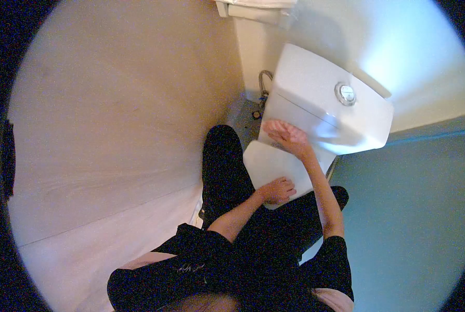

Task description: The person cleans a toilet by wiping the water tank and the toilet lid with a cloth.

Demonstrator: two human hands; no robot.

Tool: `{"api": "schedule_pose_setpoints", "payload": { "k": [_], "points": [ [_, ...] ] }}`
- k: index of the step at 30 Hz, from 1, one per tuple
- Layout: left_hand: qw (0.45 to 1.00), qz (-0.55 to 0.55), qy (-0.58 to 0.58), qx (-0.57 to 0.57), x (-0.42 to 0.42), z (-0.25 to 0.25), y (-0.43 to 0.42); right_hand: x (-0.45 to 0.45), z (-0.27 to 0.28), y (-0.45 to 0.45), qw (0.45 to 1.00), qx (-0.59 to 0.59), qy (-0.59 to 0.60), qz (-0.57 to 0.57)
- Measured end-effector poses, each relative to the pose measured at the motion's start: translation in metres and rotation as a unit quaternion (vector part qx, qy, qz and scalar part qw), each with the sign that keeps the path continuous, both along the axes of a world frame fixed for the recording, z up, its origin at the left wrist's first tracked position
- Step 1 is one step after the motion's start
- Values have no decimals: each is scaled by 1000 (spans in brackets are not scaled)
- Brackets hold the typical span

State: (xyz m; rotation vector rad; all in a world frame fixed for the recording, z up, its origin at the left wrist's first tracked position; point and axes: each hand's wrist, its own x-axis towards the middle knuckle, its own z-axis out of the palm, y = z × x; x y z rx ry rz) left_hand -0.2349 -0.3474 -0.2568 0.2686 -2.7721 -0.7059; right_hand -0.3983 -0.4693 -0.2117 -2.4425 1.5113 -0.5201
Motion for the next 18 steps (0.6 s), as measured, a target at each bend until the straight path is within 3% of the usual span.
{"api": "schedule_pose_setpoints", "payload": {
  "k": [1,4,8,10,11,14,15,18],
  "points": [
    [1000,-3,-11,7,2,6,0,-11,-10,5,1000,-14,-14,13],
    [1000,-3,-6,7,4,3,0,-24,32,23,998,-4,-33,-47],
    [999,-2,17,-33,4,1,2,-14,164,13,948,-246,135,-148],
    [999,3,18,-36,4,4,1,2,208,-14,920,-323,26,-223],
    [999,7,18,-37,4,7,1,7,217,-26,897,-358,-28,-257],
    [1000,-9,-4,-17,2,12,-3,16,198,-39,922,-283,58,-257],
    [1000,-4,-1,-21,3,13,-4,25,197,-37,922,-275,6,-274],
    [1000,6,7,-24,1,9,-1,42,194,-20,922,-287,73,-252]
  ]
}}
